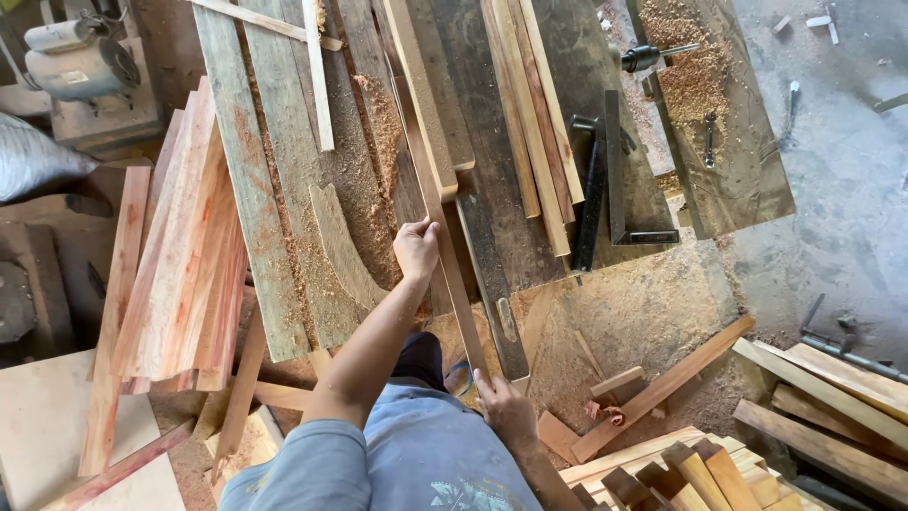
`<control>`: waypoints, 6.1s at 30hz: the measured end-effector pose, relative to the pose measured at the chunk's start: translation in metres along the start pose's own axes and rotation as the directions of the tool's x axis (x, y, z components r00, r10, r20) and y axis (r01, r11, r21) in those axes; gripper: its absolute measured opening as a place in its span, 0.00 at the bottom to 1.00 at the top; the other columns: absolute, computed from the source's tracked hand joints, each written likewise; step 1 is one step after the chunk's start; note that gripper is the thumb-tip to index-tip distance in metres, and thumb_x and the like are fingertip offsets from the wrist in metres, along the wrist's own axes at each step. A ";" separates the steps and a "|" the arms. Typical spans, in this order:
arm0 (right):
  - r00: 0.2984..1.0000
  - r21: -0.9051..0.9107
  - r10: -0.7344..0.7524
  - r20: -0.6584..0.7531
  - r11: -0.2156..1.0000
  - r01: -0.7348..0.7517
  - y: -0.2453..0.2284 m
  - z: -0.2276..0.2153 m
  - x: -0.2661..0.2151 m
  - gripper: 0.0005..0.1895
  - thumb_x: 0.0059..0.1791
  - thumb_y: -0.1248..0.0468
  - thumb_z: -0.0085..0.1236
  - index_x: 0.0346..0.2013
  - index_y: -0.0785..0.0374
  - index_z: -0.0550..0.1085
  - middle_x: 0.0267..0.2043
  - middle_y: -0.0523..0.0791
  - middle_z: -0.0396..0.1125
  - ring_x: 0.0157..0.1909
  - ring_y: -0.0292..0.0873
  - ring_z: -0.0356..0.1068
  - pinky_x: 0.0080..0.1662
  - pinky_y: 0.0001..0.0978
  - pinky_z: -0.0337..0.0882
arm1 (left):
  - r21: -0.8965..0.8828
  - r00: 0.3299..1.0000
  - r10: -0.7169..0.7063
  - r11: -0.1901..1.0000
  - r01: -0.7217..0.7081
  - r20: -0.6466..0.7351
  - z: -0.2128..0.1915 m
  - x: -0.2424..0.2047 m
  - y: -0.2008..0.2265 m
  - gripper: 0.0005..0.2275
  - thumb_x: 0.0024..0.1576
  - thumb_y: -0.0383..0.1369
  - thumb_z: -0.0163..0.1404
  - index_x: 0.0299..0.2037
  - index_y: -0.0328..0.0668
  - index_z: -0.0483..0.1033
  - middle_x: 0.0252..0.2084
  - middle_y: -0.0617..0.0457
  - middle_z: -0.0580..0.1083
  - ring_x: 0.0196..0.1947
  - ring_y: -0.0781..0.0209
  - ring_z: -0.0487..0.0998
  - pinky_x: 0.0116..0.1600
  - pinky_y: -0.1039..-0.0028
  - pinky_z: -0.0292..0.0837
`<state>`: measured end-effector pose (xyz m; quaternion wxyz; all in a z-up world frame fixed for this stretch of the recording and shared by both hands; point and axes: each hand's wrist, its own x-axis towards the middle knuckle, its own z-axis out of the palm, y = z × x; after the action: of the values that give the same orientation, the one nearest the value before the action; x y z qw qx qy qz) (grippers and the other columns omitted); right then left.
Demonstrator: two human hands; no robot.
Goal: The user is inspecting and arranging wood strips on a workshop table.
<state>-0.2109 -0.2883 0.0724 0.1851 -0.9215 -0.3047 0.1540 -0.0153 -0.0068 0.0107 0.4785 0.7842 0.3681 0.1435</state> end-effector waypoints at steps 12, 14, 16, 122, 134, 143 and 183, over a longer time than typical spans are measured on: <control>0.999 -0.068 -0.001 0.044 0.998 0.004 -0.001 0.006 0.017 0.28 0.48 0.62 0.60 0.64 0.62 0.70 0.33 0.48 0.69 0.35 0.48 0.75 0.36 0.39 0.77 | -0.008 0.999 -0.034 0.999 0.034 -0.027 0.008 0.023 -0.003 0.10 0.55 0.36 0.61 0.42 0.41 0.86 0.41 0.46 0.81 0.38 0.57 0.83 0.48 0.70 0.77; 0.999 -0.051 -0.007 0.042 0.999 0.009 -0.005 0.000 0.022 0.29 0.48 0.61 0.61 0.63 0.64 0.69 0.33 0.49 0.69 0.35 0.49 0.75 0.36 0.39 0.78 | -0.001 0.999 -0.038 0.999 0.038 -0.022 0.009 0.027 -0.004 0.10 0.55 0.37 0.61 0.42 0.42 0.86 0.41 0.46 0.81 0.38 0.57 0.83 0.48 0.70 0.77; 0.999 -0.034 -0.012 0.039 0.999 0.013 -0.005 0.000 0.027 0.30 0.47 0.61 0.61 0.63 0.65 0.69 0.34 0.50 0.69 0.36 0.50 0.75 0.36 0.39 0.78 | 0.006 0.999 -0.041 0.999 0.041 -0.017 0.008 0.031 -0.003 0.10 0.55 0.37 0.61 0.42 0.42 0.86 0.41 0.46 0.81 0.38 0.58 0.83 0.48 0.70 0.77; 0.996 -0.404 -0.009 0.093 0.914 0.046 -0.020 -0.010 0.198 0.37 0.42 0.69 0.67 0.66 0.66 0.67 0.37 0.53 0.73 0.31 0.42 0.77 0.34 0.26 0.80 | -0.045 0.993 -0.095 0.994 0.098 0.070 -0.001 0.037 0.013 0.10 0.57 0.34 0.59 0.46 0.42 0.84 0.39 0.48 0.79 0.40 0.59 0.80 0.51 0.71 0.75; 0.998 -0.380 0.021 0.055 0.925 0.002 -0.016 -0.002 0.219 0.34 0.44 0.70 0.65 0.65 0.60 0.69 0.37 0.54 0.75 0.28 0.42 0.77 0.30 0.27 0.80 | -0.029 0.995 -0.088 0.996 0.089 0.042 0.009 0.061 0.005 0.11 0.56 0.35 0.59 0.45 0.40 0.84 0.40 0.45 0.80 0.40 0.56 0.81 0.50 0.70 0.75; 0.998 -0.445 0.002 0.055 0.895 0.023 0.005 0.030 0.236 0.30 0.50 0.68 0.60 0.67 0.57 0.67 0.36 0.51 0.76 0.22 0.35 0.73 0.24 0.21 0.77 | -0.047 0.988 -0.144 0.988 0.147 0.063 0.001 0.072 0.023 0.11 0.57 0.36 0.58 0.46 0.42 0.85 0.41 0.47 0.80 0.39 0.59 0.82 0.48 0.70 0.77; 0.997 -0.345 0.029 0.078 0.938 0.000 -0.011 -0.007 0.300 0.11 0.56 0.69 0.53 0.52 0.66 0.77 0.39 0.55 0.74 0.31 0.43 0.78 0.28 0.24 0.80 | -0.012 0.967 -0.196 0.980 0.200 0.162 -0.008 0.057 0.022 0.10 0.60 0.35 0.56 0.48 0.44 0.83 0.41 0.52 0.80 0.37 0.66 0.80 0.45 0.75 0.79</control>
<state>0.0167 -0.0962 0.0323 0.0071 -0.9349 -0.3275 0.1369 0.0287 0.0334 0.0266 0.5294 0.7456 0.4031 0.0370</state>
